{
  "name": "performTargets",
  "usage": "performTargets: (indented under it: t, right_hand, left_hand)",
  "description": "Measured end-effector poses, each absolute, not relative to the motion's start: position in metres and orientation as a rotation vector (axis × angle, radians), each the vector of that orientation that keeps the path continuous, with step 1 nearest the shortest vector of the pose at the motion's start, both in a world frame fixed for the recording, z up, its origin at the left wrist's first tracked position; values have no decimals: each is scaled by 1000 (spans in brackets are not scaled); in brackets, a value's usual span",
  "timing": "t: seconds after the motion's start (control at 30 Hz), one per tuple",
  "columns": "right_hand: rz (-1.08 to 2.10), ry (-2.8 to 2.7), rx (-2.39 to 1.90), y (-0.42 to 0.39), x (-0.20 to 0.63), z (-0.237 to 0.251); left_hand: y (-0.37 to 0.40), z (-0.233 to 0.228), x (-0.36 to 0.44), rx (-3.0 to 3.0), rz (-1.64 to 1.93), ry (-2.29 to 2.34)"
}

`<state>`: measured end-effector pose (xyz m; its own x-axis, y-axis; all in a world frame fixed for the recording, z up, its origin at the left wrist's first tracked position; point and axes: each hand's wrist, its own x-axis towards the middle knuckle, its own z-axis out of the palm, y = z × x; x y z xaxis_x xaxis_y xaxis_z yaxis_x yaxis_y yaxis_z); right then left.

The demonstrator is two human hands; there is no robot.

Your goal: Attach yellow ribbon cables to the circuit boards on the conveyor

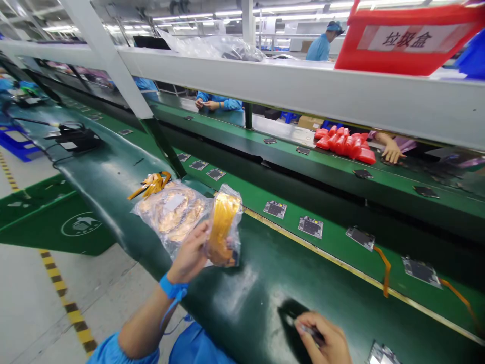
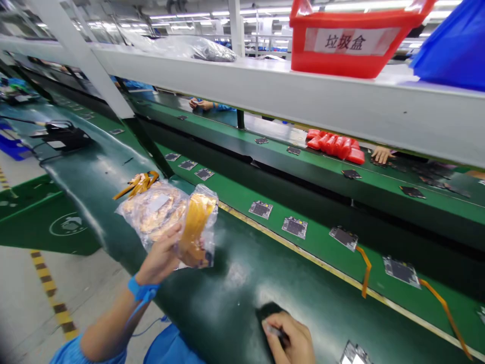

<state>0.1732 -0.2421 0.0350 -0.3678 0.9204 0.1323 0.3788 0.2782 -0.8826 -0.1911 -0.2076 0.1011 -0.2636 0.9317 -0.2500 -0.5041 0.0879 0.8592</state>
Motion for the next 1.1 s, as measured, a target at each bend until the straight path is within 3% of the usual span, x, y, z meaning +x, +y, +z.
performTargets:
  t: [0.3, 0.7, 0.93, 1.1]
  right_hand:
    - [1487, -1369, -1184, -199, 104, 56]
    - [1493, -1508, -1344, -218, 159, 28]
    - [1234, -1508, -1326, -190, 173, 59]
    - [1480, -1568, -1185, -181, 156, 80]
  left_hand:
    - [-192, 63, -88, 276, 1350, 583]
    - [-185, 66, -83, 415, 1328, 787]
    - [-187, 70, -76, 740, 984, 714]
    - [-183, 82, -72, 933, 653, 762]
